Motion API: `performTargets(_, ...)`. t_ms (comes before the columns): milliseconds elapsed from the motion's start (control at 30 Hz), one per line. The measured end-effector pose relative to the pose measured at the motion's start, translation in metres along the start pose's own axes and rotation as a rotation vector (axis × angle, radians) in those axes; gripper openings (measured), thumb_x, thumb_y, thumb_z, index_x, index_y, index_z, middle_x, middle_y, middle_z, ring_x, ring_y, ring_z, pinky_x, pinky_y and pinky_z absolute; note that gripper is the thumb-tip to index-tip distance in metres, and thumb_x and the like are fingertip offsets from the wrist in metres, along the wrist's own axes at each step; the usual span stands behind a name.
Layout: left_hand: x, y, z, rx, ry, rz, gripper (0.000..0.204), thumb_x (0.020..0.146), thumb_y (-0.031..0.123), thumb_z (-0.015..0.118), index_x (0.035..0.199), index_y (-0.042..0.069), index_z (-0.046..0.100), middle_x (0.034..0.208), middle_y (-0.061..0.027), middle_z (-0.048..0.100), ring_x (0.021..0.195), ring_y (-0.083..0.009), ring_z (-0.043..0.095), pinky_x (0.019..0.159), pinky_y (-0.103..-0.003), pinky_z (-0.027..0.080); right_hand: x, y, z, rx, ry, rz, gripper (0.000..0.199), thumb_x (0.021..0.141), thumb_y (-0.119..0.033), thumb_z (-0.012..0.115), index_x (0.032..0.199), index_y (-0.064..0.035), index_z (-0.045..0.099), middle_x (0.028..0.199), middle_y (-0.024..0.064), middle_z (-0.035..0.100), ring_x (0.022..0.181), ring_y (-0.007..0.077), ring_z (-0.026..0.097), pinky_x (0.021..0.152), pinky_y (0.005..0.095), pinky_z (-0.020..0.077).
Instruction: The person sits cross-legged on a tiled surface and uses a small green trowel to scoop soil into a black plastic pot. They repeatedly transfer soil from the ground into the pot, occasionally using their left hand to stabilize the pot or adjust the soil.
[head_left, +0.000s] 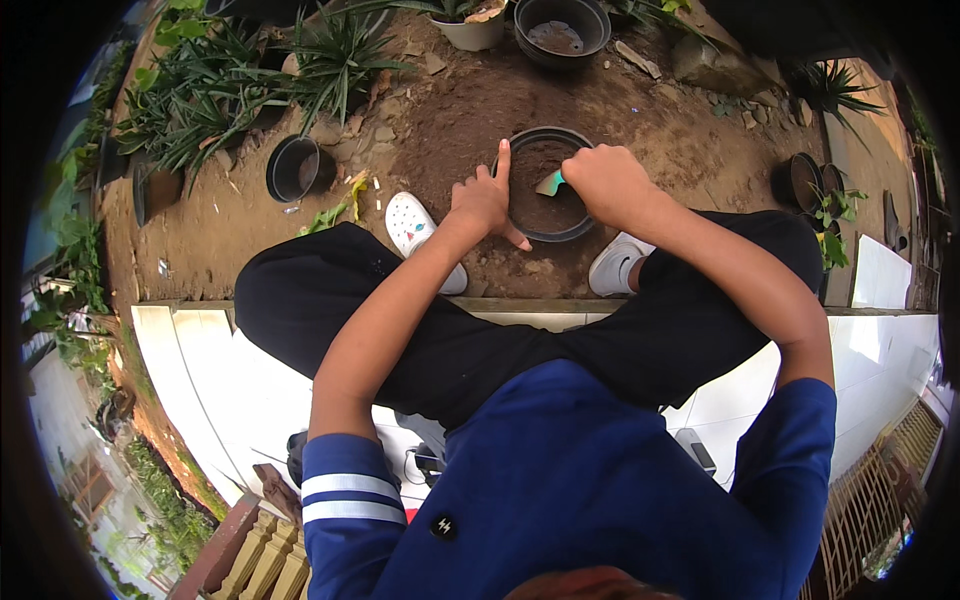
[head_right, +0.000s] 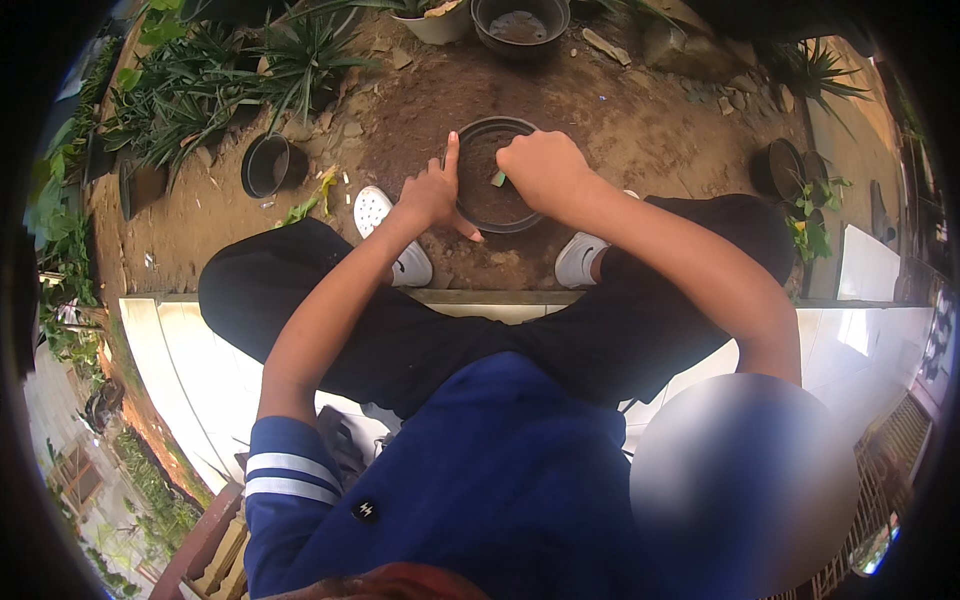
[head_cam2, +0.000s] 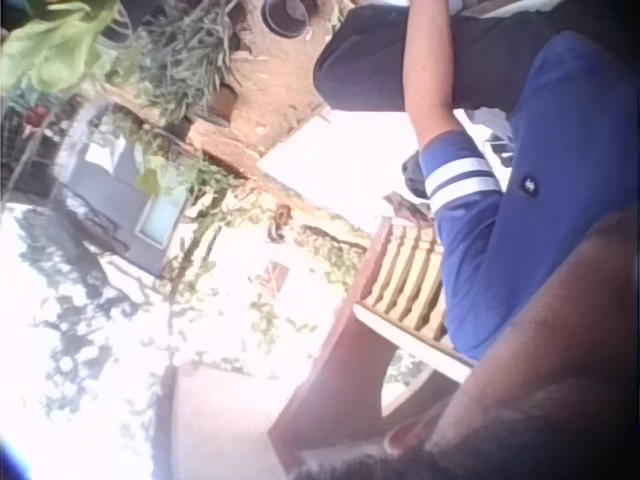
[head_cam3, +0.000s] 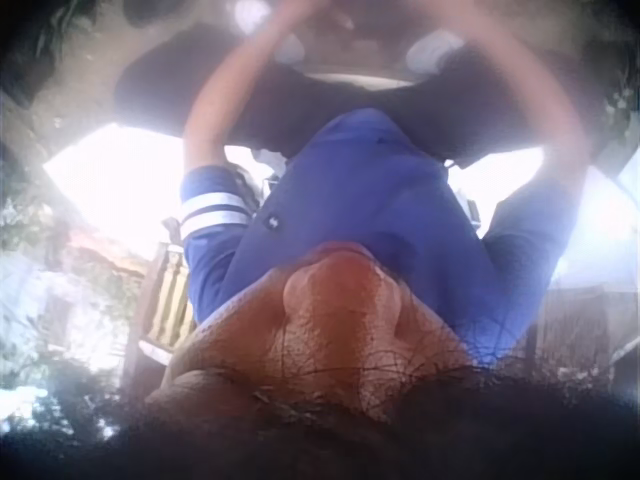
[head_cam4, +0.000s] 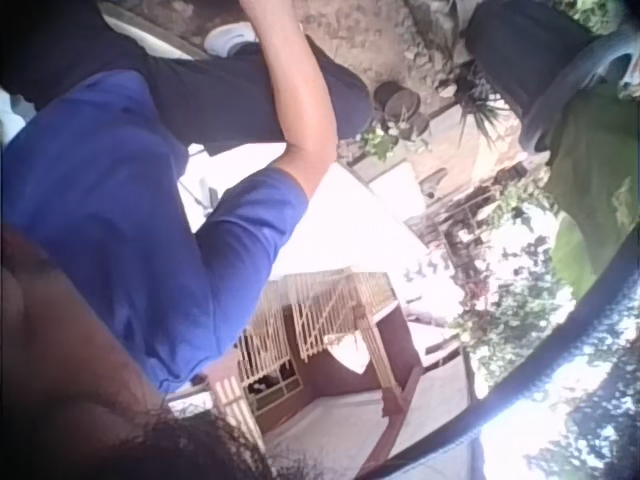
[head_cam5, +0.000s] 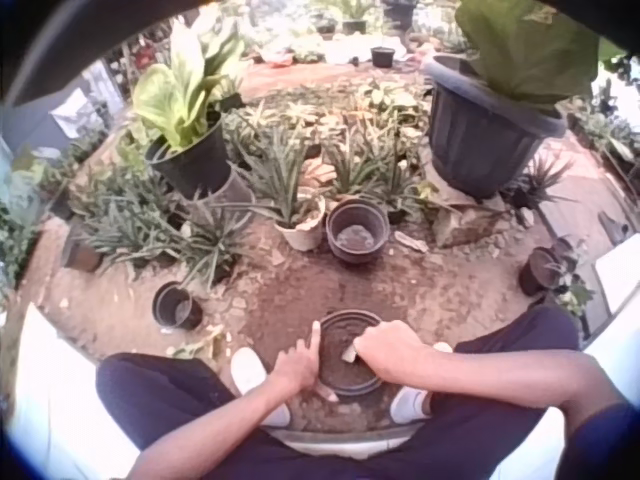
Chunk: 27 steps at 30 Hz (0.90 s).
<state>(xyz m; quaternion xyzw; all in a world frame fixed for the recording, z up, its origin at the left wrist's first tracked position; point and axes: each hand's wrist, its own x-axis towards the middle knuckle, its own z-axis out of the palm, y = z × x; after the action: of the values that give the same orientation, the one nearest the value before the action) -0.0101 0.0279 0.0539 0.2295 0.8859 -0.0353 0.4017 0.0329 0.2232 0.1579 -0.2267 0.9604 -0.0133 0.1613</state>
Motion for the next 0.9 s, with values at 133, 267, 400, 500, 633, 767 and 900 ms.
performTargets(133, 0.001, -0.001, -0.001, 0.0, 0.012, 0.005, 0.174, 0.045, 0.07, 0.093, 0.159, 0.011, -0.023, 0.151, -0.0265, 0.042, 0.13, -0.0412, 0.055, 0.105, -0.05, 0.045, 0.005, -0.001, 0.015, 0.019, -0.042, -0.022, 0.009, 0.075, -0.006, 0.073, 0.084, -0.0048, 0.075, 0.086, 0.0162, 0.075, 0.084, 0.0321, 0.075, 0.072, 0.0408, 0.0604)
performTargets(267, -0.001, -0.003, 0.001, -0.003, 0.022, 0.006, 0.174, 0.044, 0.071, 0.093, 0.159, 0.011, -0.023, 0.15, -0.0266, 0.043, 0.13, -0.0412, 0.055, 0.105, -0.05, 0.045, 0.004, -0.008, 0.004, 0.019, -0.127, -0.037, 0.009, 0.076, -0.007, 0.073, 0.085, -0.0048, 0.075, 0.088, 0.0164, 0.075, 0.084, 0.0317, 0.075, 0.073, 0.0409, 0.0603)
performTargets(400, -0.001, -0.003, 0.002, -0.012, 0.028, 0.016, 0.174, 0.044, 0.07, 0.093, 0.159, 0.01, -0.022, 0.148, -0.0262, 0.044, 0.129, -0.041, 0.056, 0.105, -0.05, 0.045, -0.001, -0.008, -0.005, 0.004, -0.158, -0.015, 0.012, 0.076, -0.007, 0.074, 0.088, -0.0052, 0.075, 0.09, 0.016, 0.075, 0.085, 0.0313, 0.075, 0.072, 0.04, 0.0599)
performTargets(500, -0.001, -0.003, 0.0, -0.018, 0.026, 0.019, 0.174, 0.045, 0.068, 0.094, 0.159, 0.008, -0.023, 0.146, -0.0282, 0.045, 0.129, -0.0422, 0.056, 0.106, -0.052, 0.045, -0.004, -0.005, -0.014, -0.012, -0.114, 0.003, 0.013, 0.076, -0.007, 0.074, 0.088, -0.0056, 0.075, 0.09, 0.0154, 0.075, 0.085, 0.0307, 0.075, 0.071, 0.0393, 0.0596)
performTargets(633, -0.003, -0.003, -0.001, -0.025, 0.024, 0.021, 0.174, 0.045, 0.067, 0.095, 0.158, 0.007, -0.023, 0.145, -0.0289, 0.045, 0.129, -0.0427, 0.056, 0.107, -0.052, 0.045, -0.003, -0.005, -0.032, -0.048, -0.051, 0.004, 0.008, 0.075, -0.009, 0.074, 0.083, -0.0065, 0.076, 0.082, 0.0131, 0.075, 0.082, 0.0295, 0.075, 0.07, 0.0388, 0.0593)
performTargets(767, 0.0, -0.002, -0.001, -0.014, 0.029, 0.022, 0.175, 0.044, 0.067, 0.095, 0.158, 0.007, -0.023, 0.143, -0.0283, 0.046, 0.128, -0.0426, 0.056, 0.107, -0.052, 0.045, 0.015, -0.008, 0.013, -0.118, 0.004, -0.113, 0.005, 0.075, -0.011, 0.074, 0.078, -0.008, 0.076, 0.078, 0.0112, 0.075, 0.081, 0.0286, 0.075, 0.069, 0.0381, 0.0593)
performTargets(900, 0.0, -0.002, 0.001, -0.013, 0.032, 0.017, 0.175, 0.043, 0.067, 0.095, 0.158, 0.007, -0.023, 0.143, -0.0284, 0.047, 0.128, -0.0429, 0.056, 0.106, -0.052, 0.045, 0.012, -0.005, 0.014, -0.112, -0.065, -0.127, 0.007, 0.075, -0.011, 0.074, 0.081, -0.0089, 0.077, 0.081, 0.0114, 0.075, 0.081, 0.0278, 0.075, 0.07, 0.0378, 0.0593)
